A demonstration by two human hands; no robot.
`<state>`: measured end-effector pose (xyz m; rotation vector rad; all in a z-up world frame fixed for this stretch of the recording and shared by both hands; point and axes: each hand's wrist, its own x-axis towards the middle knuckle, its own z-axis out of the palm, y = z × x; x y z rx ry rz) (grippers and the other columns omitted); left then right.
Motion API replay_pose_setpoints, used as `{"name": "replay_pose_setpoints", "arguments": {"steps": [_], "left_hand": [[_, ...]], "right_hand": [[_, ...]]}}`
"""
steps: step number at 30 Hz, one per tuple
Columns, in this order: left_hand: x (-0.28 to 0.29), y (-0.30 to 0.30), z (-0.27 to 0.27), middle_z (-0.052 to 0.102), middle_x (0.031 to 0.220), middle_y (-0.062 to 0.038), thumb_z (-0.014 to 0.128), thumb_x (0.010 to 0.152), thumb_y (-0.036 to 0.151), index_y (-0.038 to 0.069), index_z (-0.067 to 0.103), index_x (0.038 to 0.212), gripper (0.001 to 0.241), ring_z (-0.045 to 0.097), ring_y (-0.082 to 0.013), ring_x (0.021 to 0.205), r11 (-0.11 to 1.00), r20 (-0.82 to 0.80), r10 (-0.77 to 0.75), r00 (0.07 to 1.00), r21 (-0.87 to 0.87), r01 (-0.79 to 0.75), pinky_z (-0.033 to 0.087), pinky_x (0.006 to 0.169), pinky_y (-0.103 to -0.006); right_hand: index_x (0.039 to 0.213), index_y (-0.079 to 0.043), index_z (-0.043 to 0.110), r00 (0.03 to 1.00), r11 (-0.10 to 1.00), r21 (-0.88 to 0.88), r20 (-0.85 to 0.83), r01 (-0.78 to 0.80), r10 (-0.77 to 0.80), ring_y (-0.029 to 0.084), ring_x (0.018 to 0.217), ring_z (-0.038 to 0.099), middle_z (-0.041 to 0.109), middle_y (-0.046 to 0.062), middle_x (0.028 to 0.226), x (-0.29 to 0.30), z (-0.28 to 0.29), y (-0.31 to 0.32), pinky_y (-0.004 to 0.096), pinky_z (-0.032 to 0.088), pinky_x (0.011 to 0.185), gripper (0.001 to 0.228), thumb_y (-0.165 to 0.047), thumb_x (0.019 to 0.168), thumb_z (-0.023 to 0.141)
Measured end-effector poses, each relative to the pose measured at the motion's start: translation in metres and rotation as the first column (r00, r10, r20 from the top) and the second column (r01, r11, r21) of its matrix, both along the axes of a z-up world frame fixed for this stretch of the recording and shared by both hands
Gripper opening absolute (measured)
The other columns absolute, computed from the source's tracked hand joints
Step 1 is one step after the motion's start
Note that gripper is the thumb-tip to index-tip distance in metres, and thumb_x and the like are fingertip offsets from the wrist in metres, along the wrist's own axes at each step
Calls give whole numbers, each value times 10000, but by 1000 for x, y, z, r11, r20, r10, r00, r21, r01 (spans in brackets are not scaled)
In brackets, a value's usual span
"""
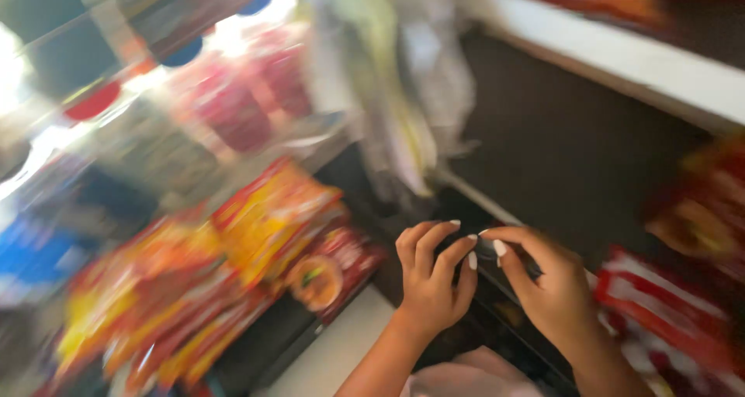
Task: Organizing and stacking various packets of instant noodles on a shop counter and lower shelf.
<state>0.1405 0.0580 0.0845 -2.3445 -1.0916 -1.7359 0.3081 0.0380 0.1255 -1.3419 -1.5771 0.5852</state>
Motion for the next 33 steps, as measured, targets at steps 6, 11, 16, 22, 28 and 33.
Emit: {"name": "replay_pose_setpoints", "arguments": {"steps": [6,11,16,22,28,33], "left_hand": [[88,32,16,604,1324,-123,710,874,41,84,619,1262,400,567,-356,1206,931,-21,-365,931,-17,364,438,1038,-481],[163,50,18,623,1238,-142,710,872,45,72,609,1261,402,578,-363,1157,857,-83,-510,856,-139,497,434,1026,-488],[210,62,13,626,1204,-180,757,852,60,46,569,1283,470,593,-396,1132,772,28,-578,816,-307,557,460,981,-485],[235,73,-9,595,1211,-211,820,771,69,10,515,1288,603,606,-402,1119,579,210,-586,783,-567,586,497,935,-466],[227,64,-8,628,1181,-246,810,799,63,-7,572,1242,507,633,-408,1091,581,170,-615,770,-562,588,526,881,-449],[193,42,21,719,1104,-231,748,918,66,5,548,1251,393,727,-358,992,525,243,-607,756,-592,612,566,761,-405]], "right_hand": [[1150,-65,737,898,903,86,96,422,-429,153,738,654,737,48,943,79,15,-41,302,498,658,209,-26,961,658],[1221,-65,703,695,728,189,219,659,-685,233,854,687,690,126,1078,126,26,-66,339,538,766,266,-34,958,676],[1313,-77,651,567,682,280,394,676,-724,349,1159,622,638,166,1312,154,12,-75,442,500,1000,401,-64,914,695],[1407,-47,583,526,715,289,516,637,-676,411,1264,553,601,213,1372,165,-2,-67,488,449,1073,500,-56,910,645],[1400,-37,575,543,746,263,546,612,-638,396,1285,546,620,196,1354,160,1,-66,488,441,1094,515,-15,888,626],[1379,-72,598,584,738,299,463,605,-667,386,1320,510,581,185,1398,141,23,-69,508,403,1133,488,-17,898,657]]}}
